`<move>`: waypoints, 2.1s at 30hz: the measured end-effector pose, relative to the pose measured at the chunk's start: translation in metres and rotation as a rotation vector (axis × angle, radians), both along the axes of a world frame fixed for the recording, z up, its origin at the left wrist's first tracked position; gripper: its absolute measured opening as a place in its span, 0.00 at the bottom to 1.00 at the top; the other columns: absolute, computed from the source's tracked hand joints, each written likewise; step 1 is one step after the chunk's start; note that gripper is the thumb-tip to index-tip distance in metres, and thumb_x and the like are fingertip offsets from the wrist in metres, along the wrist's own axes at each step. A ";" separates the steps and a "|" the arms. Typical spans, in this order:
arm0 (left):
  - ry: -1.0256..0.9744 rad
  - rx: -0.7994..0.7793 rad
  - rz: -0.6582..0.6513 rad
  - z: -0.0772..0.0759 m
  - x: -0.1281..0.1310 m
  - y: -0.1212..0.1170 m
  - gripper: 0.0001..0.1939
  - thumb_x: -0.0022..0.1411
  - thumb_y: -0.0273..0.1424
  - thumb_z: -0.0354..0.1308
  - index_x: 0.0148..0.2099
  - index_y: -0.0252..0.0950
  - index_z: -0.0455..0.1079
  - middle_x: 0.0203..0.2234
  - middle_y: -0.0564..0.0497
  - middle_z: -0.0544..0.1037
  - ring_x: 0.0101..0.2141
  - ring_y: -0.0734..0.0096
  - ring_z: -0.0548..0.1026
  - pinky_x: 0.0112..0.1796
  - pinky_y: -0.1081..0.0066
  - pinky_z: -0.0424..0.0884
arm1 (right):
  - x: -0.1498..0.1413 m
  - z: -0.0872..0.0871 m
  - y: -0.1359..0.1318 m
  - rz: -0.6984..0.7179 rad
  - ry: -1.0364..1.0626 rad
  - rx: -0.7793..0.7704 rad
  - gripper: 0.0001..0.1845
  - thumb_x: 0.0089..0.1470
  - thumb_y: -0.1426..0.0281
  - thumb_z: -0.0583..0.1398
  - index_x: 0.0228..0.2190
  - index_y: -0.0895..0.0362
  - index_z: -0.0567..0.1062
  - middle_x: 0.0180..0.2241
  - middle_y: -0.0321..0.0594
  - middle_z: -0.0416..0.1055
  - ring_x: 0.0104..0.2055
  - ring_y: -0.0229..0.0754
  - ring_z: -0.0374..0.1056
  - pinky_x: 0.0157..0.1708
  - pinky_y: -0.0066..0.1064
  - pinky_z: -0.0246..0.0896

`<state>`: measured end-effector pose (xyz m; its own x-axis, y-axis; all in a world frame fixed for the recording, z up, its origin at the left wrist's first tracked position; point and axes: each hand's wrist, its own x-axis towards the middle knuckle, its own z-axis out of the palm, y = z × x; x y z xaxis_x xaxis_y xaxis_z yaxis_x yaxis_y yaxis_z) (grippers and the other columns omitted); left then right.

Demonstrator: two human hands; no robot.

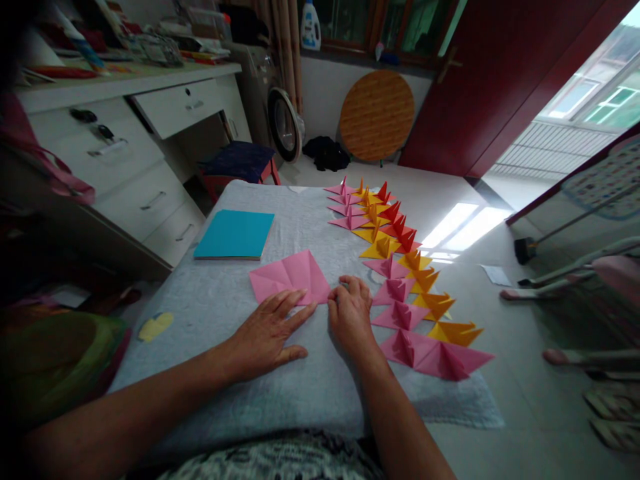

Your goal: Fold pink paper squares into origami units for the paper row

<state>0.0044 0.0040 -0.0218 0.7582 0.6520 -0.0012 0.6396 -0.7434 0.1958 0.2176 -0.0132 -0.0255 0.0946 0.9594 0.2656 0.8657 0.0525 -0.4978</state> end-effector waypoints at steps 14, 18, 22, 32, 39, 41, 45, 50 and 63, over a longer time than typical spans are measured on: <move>0.072 -0.039 -0.029 0.004 0.004 0.002 0.42 0.64 0.57 0.51 0.72 0.41 0.50 0.71 0.41 0.53 0.69 0.51 0.51 0.64 0.51 0.48 | -0.001 0.004 0.005 0.002 -0.006 -0.037 0.09 0.59 0.72 0.55 0.31 0.54 0.74 0.50 0.49 0.70 0.56 0.54 0.60 0.56 0.51 0.53; 0.067 -0.028 -0.034 0.003 0.003 0.002 0.43 0.65 0.57 0.50 0.73 0.40 0.49 0.71 0.41 0.53 0.69 0.52 0.49 0.65 0.52 0.46 | 0.001 0.005 0.003 0.045 0.000 -0.027 0.05 0.56 0.73 0.58 0.32 0.54 0.75 0.53 0.48 0.69 0.59 0.55 0.58 0.58 0.52 0.52; 0.051 -0.016 -0.041 0.001 0.002 0.003 0.44 0.65 0.58 0.48 0.73 0.39 0.47 0.71 0.40 0.51 0.70 0.52 0.47 0.65 0.53 0.46 | 0.003 0.005 0.003 0.058 -0.007 -0.031 0.06 0.55 0.74 0.58 0.31 0.53 0.75 0.52 0.47 0.69 0.59 0.55 0.57 0.58 0.52 0.52; 0.045 -0.029 -0.040 0.001 0.002 0.003 0.42 0.64 0.59 0.48 0.73 0.44 0.49 0.71 0.41 0.50 0.70 0.50 0.48 0.65 0.49 0.43 | 0.001 0.013 0.011 0.080 -0.076 -0.128 0.09 0.59 0.73 0.56 0.28 0.55 0.74 0.50 0.48 0.70 0.56 0.55 0.59 0.56 0.51 0.54; 0.043 -0.013 -0.035 -0.002 0.002 0.003 0.43 0.64 0.59 0.48 0.73 0.41 0.49 0.71 0.42 0.52 0.70 0.51 0.46 0.66 0.51 0.40 | 0.006 0.012 0.011 0.131 -0.056 -0.134 0.06 0.58 0.72 0.58 0.31 0.54 0.75 0.55 0.47 0.67 0.60 0.56 0.55 0.59 0.53 0.50; 0.037 -0.010 -0.033 -0.002 0.001 0.003 0.43 0.64 0.59 0.48 0.73 0.40 0.49 0.71 0.42 0.51 0.70 0.51 0.45 0.66 0.51 0.39 | 0.006 0.011 0.010 0.128 -0.065 -0.122 0.05 0.57 0.72 0.59 0.31 0.54 0.75 0.56 0.47 0.66 0.62 0.57 0.53 0.61 0.54 0.48; 0.045 -0.030 -0.030 -0.001 0.002 0.003 0.43 0.64 0.58 0.49 0.73 0.42 0.49 0.72 0.43 0.50 0.70 0.51 0.45 0.66 0.51 0.39 | 0.004 0.014 0.011 0.131 -0.097 -0.150 0.07 0.58 0.73 0.58 0.30 0.55 0.75 0.55 0.47 0.67 0.63 0.59 0.51 0.61 0.55 0.46; 0.039 -0.037 -0.050 0.002 0.001 0.004 0.41 0.65 0.59 0.48 0.72 0.47 0.49 0.72 0.46 0.50 0.70 0.51 0.46 0.66 0.49 0.39 | 0.002 0.024 0.014 0.169 -0.103 -0.248 0.12 0.62 0.72 0.54 0.30 0.57 0.76 0.54 0.47 0.68 0.59 0.54 0.56 0.59 0.50 0.50; 0.063 -0.112 -0.042 0.009 0.003 0.005 0.43 0.64 0.60 0.47 0.73 0.43 0.48 0.71 0.44 0.52 0.70 0.49 0.48 0.66 0.47 0.40 | -0.003 0.013 0.011 0.100 -0.252 -0.176 0.12 0.63 0.72 0.54 0.33 0.56 0.77 0.51 0.49 0.69 0.56 0.55 0.57 0.58 0.52 0.51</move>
<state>0.0074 0.0090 -0.0127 0.7813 0.6124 -0.1206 0.6216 -0.7458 0.2396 0.2144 -0.0027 -0.0129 -0.0507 0.9939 0.0975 0.9579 0.0760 -0.2770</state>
